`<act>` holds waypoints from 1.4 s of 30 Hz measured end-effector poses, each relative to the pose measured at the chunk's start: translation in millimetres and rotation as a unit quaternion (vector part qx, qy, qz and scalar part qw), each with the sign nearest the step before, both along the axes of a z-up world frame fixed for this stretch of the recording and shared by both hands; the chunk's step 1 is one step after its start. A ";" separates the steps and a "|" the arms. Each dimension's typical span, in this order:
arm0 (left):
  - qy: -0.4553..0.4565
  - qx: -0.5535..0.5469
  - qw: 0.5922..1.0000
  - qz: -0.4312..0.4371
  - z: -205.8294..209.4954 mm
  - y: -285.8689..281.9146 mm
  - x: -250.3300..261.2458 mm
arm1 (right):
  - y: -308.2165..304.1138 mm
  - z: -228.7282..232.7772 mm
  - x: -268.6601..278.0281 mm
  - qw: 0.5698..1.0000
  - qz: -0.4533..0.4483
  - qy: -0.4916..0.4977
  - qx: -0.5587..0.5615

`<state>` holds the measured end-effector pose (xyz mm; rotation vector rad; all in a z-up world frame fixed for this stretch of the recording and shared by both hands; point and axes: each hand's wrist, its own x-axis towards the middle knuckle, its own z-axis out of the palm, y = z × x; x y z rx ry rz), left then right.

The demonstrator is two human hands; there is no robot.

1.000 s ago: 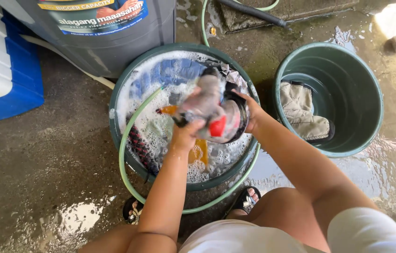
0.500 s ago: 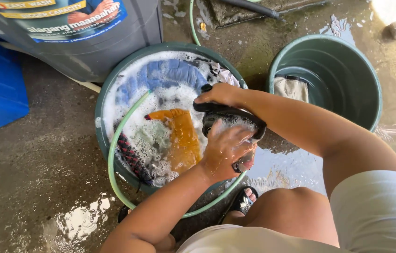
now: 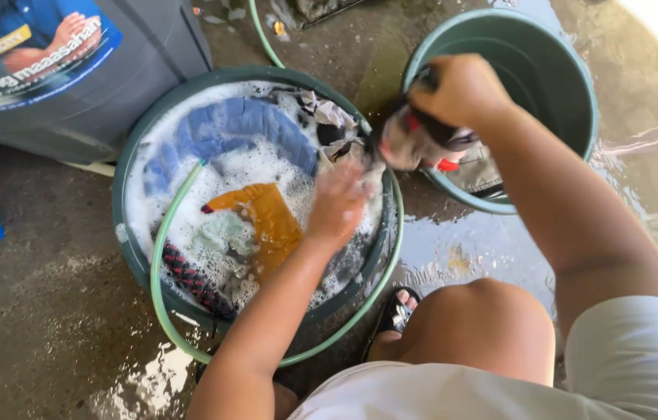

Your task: Hand-washing laundry in a basin and then using a portable spinner machine.

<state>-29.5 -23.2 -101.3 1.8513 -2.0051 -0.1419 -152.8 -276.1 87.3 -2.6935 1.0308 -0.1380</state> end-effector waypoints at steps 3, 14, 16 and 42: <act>0.035 0.175 0.950 0.255 42.1 13.0 32.9 | -50.1 -8.5 -48.2 0.995 -0.061 -0.064 -0.036; 0.367 0.469 0.690 0.411 53.1 79.7 20.7 | -14.4 -168.4 -47.6 0.999 0.039 -0.002 0.015; 0.332 0.479 0.729 0.360 39.5 83.9 14.7 | 20.7 -164.8 -21.8 0.984 0.171 0.027 0.045; 0.340 0.136 0.835 0.412 110.9 123.3 103.6 | 156.2 -137.2 41.4 0.946 0.270 0.063 0.168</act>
